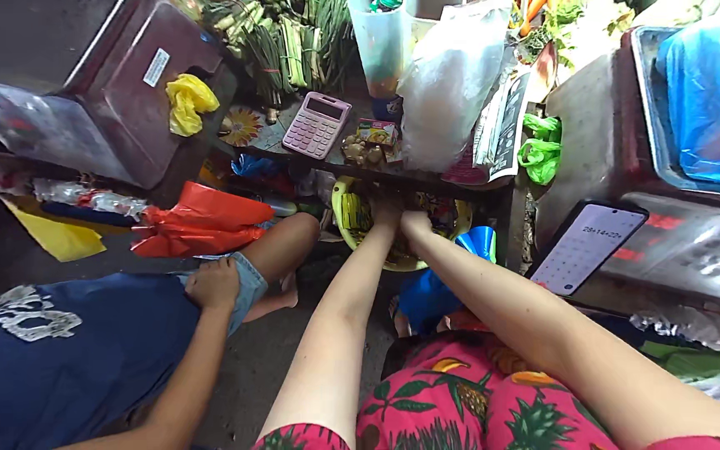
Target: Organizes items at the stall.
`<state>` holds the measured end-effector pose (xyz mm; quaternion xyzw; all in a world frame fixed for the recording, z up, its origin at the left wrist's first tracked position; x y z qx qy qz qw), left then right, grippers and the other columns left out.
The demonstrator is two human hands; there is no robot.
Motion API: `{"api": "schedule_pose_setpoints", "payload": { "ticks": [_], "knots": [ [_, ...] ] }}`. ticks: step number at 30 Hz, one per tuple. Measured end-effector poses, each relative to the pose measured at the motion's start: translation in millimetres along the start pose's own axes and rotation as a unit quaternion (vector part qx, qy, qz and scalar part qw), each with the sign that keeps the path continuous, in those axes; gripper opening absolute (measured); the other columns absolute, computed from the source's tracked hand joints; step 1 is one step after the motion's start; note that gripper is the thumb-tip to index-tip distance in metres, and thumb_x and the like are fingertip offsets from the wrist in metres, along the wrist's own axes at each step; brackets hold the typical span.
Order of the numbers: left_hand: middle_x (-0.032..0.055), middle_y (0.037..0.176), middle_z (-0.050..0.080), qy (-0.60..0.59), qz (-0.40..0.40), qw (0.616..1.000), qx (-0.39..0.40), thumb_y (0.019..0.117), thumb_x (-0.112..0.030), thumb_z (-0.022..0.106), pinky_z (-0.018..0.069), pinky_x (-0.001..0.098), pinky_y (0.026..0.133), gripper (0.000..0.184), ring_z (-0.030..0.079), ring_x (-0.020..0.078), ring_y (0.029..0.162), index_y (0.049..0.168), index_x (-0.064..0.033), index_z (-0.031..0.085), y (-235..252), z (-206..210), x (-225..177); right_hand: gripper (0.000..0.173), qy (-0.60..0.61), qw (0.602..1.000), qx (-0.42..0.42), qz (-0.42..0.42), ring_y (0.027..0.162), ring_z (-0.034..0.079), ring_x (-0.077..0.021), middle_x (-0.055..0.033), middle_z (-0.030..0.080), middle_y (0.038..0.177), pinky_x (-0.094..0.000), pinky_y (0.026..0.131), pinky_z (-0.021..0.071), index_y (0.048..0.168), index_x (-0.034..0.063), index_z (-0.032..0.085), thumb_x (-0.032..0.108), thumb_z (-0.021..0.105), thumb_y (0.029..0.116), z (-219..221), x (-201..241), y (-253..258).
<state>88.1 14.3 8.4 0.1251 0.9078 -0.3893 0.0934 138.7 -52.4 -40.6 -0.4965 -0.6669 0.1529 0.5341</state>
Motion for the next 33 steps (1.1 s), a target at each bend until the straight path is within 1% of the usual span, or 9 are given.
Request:
{"api": "schedule_pose_setpoints", "payload": {
  "ticks": [2, 5, 8, 11, 16, 19, 22, 25, 33],
  "knots": [
    [0.0307, 0.164, 0.021, 0.039, 0.024, 0.999, 0.004, 0.1081, -0.022, 0.049, 0.0253, 0.0605, 0.12, 0.058, 0.024, 0.0462, 0.152, 0.156, 0.0047, 0.031, 24, 10, 4, 0.044, 0.032, 0.999, -0.009, 0.017, 0.132, 0.052, -0.0387, -0.0288, 0.054, 0.139, -0.0561, 0.107, 0.0434, 0.132, -0.0092, 0.057, 0.026, 0.05, 0.107, -2, -7, 27],
    [0.0338, 0.155, 0.036, 0.027, 0.088, 0.989, -0.116, 0.1024, -0.023, 0.058, 0.0372, 0.0702, 0.108, 0.051, 0.036, 0.0533, 0.142, 0.147, 0.0011, 0.05, 84, 26, 19, 0.039, 0.097, 0.995, -0.028, 0.016, 0.126, 0.056, -0.0365, -0.027, 0.058, 0.134, -0.0537, 0.104, 0.047, 0.128, -0.0091, 0.059, 0.023, 0.052, 0.1065, 0, -13, 55],
    [0.0334, 0.152, 0.041, -0.048, 0.084, 0.991, -0.093, 0.1005, -0.032, 0.062, 0.0311, 0.0696, 0.113, 0.055, 0.034, 0.0535, 0.144, 0.143, 0.0029, 0.054, 104, 18, 26, 0.04, 0.111, 0.993, -0.046, 0.016, 0.128, 0.055, -0.0361, -0.0271, 0.056, 0.136, -0.0521, 0.105, 0.0468, 0.131, -0.0094, 0.056, 0.022, 0.055, 0.106, -2, -14, 63],
    [0.0275, 0.139, 0.057, -0.18, 0.078, 0.976, -0.099, 0.0935, -0.037, 0.071, 0.0403, 0.0603, 0.11, 0.058, 0.051, 0.0433, 0.134, 0.135, 0.0016, 0.06, 115, 2, 34, 0.039, 0.089, 0.994, -0.067, 0.02, 0.128, 0.054, -0.0366, -0.0275, 0.056, 0.136, -0.0522, 0.105, 0.0459, 0.13, -0.0098, 0.057, 0.02, 0.057, 0.1049, -4, -11, 54],
    [0.0238, 0.143, 0.055, -0.284, 0.098, 0.94, -0.162, 0.0884, -0.032, 0.078, 0.0387, 0.0529, 0.114, 0.067, 0.049, 0.0364, 0.137, 0.141, 0.0002, 0.054, 124, -5, 48, 0.037, -0.09, 0.995, -0.035, 0.003, 0.135, 0.051, -0.0381, -0.0299, 0.055, 0.14, -0.0508, 0.111, 0.0423, 0.127, -0.0129, 0.059, 0.016, 0.051, 0.1061, 1, 5, 33],
    [0.0251, 0.142, 0.055, -0.309, 0.085, 0.928, -0.191, 0.0889, -0.026, 0.078, 0.0402, 0.0513, 0.113, 0.065, 0.051, 0.0362, 0.136, 0.141, 0.003, 0.052, 119, -11, 57, 0.039, -0.294, 0.955, 0.049, -0.019, 0.143, 0.045, -0.0384, -0.0281, 0.051, 0.148, -0.0516, 0.117, 0.0358, 0.135, -0.0116, 0.057, 0.015, 0.044, 0.1091, 17, 19, 20],
    [0.0277, 0.144, 0.051, -0.368, 0.102, 0.883, -0.273, 0.0829, -0.015, 0.082, 0.0417, 0.0499, 0.113, 0.072, 0.05, 0.0369, 0.136, 0.142, 0.0062, 0.048, 110, -18, 66, 0.039, -0.317, 0.944, 0.056, -0.064, 0.139, 0.049, -0.0412, -0.0292, 0.054, 0.144, -0.0555, 0.114, 0.0384, 0.137, -0.0099, 0.056, 0.014, 0.05, 0.1064, 26, 21, 33],
    [0.0279, 0.145, 0.05, -0.354, 0.064, 0.892, -0.275, 0.0846, -0.017, 0.08, 0.0419, 0.0507, 0.112, 0.067, 0.05, 0.0377, 0.136, 0.141, 0.0056, 0.051, 107, -20, 72, 0.042, -0.353, 0.924, 0.069, -0.126, 0.139, 0.049, -0.0433, -0.03, 0.053, 0.145, -0.058, 0.114, 0.0378, 0.141, -0.0086, 0.053, 0.012, 0.054, 0.1045, 34, 21, 51],
    [0.0277, 0.111, 0.068, -0.349, 0.001, 0.912, -0.217, 0.0881, -0.019, 0.075, 0.0493, 0.0593, 0.095, 0.036, 0.066, 0.0414, 0.11, 0.11, 0.0085, 0.067, 100, -26, 91, 0.046, -0.347, 0.93, 0.029, -0.119, 0.138, 0.049, -0.0411, -0.0299, 0.053, 0.145, -0.0547, 0.114, 0.0389, 0.141, -0.0119, 0.05, 0.019, 0.051, 0.1069, 27, 29, 68]
  ]
}}
Point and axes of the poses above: each hand's wrist, its own y-axis towards the middle knuckle, its own z-axis out of the palm, x = y × z, the point moved 10 cm from there along y, towards the middle knuckle
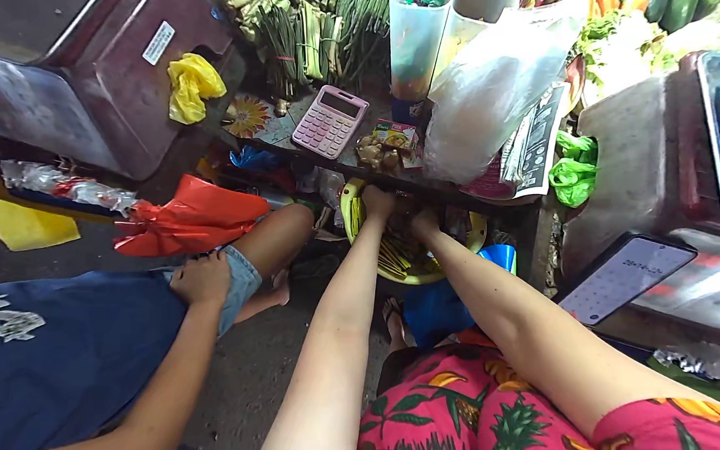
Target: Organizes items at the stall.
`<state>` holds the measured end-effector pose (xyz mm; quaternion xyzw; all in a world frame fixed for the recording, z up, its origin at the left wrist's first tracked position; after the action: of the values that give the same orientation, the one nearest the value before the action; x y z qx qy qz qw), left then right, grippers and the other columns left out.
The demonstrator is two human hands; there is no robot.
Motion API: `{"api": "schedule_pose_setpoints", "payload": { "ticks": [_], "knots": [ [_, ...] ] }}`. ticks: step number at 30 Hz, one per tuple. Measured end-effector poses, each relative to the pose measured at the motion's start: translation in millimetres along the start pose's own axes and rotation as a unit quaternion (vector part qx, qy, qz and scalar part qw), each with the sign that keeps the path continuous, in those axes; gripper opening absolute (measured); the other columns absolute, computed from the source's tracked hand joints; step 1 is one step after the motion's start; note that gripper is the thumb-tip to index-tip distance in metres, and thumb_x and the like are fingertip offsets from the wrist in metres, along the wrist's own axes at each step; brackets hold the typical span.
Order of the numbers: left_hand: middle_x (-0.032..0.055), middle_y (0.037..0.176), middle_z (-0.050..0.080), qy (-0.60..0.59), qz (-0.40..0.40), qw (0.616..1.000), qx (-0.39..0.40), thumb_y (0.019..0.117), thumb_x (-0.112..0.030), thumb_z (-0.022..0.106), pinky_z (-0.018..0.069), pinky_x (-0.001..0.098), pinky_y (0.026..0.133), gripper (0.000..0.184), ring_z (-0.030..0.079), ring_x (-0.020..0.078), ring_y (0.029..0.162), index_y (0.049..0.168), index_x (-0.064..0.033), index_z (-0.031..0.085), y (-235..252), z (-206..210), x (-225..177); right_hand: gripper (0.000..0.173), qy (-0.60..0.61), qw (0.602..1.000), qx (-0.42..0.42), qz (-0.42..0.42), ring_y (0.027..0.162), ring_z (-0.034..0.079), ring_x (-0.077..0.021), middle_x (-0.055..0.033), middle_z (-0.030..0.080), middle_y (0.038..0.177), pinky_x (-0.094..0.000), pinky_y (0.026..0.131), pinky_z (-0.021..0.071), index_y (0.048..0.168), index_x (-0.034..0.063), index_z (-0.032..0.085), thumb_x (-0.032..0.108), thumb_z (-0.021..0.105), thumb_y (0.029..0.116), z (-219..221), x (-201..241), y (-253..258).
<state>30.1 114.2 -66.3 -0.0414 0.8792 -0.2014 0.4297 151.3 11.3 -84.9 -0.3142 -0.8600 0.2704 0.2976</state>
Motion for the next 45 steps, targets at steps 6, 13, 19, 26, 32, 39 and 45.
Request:
{"api": "schedule_pose_setpoints", "payload": {
  "ticks": [6, 13, 19, 26, 32, 39, 45],
  "knots": [
    [0.0316, 0.122, 0.064, 0.076, -0.018, 0.994, 0.075, 0.0968, -0.026, 0.068, 0.0467, 0.0608, 0.101, 0.043, 0.062, 0.0436, 0.119, 0.118, 0.0111, 0.063, -2, -12, 1, 0.043, -0.124, 0.991, 0.005, -0.055, 0.141, 0.047, -0.0439, -0.0302, 0.053, 0.145, -0.0578, 0.116, 0.0351, 0.137, -0.0112, 0.056, 0.02, 0.042, 0.1106, -15, 11, 1],
    [0.028, 0.125, 0.064, 0.026, 0.031, 0.995, 0.096, 0.0941, -0.021, 0.069, 0.0451, 0.0606, 0.103, 0.042, 0.06, 0.0415, 0.122, 0.126, 0.0056, 0.062, 10, 9, -3, 0.041, -0.104, 0.995, 0.003, -0.007, 0.14, 0.047, -0.044, -0.031, 0.052, 0.146, -0.0574, 0.115, 0.0368, 0.135, -0.0131, 0.056, 0.016, 0.046, 0.1084, -11, 11, -6],
    [0.0335, 0.126, 0.061, 0.197, 0.011, 0.956, 0.216, 0.0988, -0.028, 0.064, 0.0447, 0.061, 0.104, 0.046, 0.058, 0.0448, 0.123, 0.119, 0.0137, 0.062, -8, 19, -5, 0.044, -0.113, 0.993, -0.03, -0.016, 0.14, 0.046, -0.0447, -0.0326, 0.05, 0.146, -0.0592, 0.115, 0.0374, 0.137, -0.013, 0.054, 0.016, 0.054, 0.1042, 2, 6, -4],
    [0.0311, 0.129, 0.06, 0.374, 0.089, 0.895, 0.226, 0.093, -0.012, 0.069, 0.0485, 0.066, 0.098, 0.031, 0.058, 0.0476, 0.123, 0.116, 0.0087, 0.066, -25, 36, -11, 0.043, -0.094, 0.988, -0.034, -0.117, 0.141, 0.046, -0.0432, -0.0256, 0.053, 0.147, -0.0629, 0.114, 0.0361, 0.141, 0.0021, 0.058, 0.027, 0.051, 0.1066, 10, 14, 3],
    [0.0255, 0.128, 0.064, 0.483, 0.109, 0.838, 0.229, 0.0923, -0.017, 0.071, 0.0394, 0.0679, 0.106, 0.03, 0.057, 0.0443, 0.126, 0.115, 0.0029, 0.07, -35, 39, -9, 0.043, 0.079, 0.988, -0.029, -0.133, 0.135, 0.054, -0.0382, -0.0246, 0.061, 0.138, -0.058, 0.112, 0.0422, 0.136, 0.0006, 0.061, 0.03, 0.052, 0.1064, 10, 17, 11],
    [0.0249, 0.141, 0.056, 0.479, 0.143, 0.841, 0.205, 0.0917, -0.025, 0.072, 0.0339, 0.0649, 0.112, 0.056, 0.049, 0.0427, 0.135, 0.139, 0.0015, 0.057, -42, 40, -9, 0.036, 0.12, 0.986, 0.004, -0.118, 0.128, 0.059, -0.0386, -0.0241, 0.064, 0.133, -0.0599, 0.108, 0.0457, 0.132, 0.0014, 0.064, 0.024, 0.052, 0.1059, 26, 12, 17],
    [0.025, 0.145, 0.053, 0.485, 0.136, 0.845, 0.18, 0.0896, -0.025, 0.076, 0.0314, 0.0655, 0.114, 0.058, 0.046, 0.0437, 0.137, 0.14, -0.0009, 0.058, -55, 41, -5, 0.043, 0.107, 0.992, 0.05, -0.049, 0.131, 0.057, -0.0399, -0.0273, 0.059, 0.138, -0.0579, 0.108, 0.0455, 0.132, -0.0079, 0.06, 0.024, 0.057, 0.1036, 22, 19, -30]
  ]
}}
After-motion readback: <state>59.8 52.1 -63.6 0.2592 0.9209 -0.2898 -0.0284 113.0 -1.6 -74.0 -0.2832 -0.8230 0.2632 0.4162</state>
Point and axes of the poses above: each hand's wrist, its own y-axis towards the middle knuckle, its own z-axis out of the palm, x = y × z, the point moved 10 cm from there along y, towards the middle knuckle
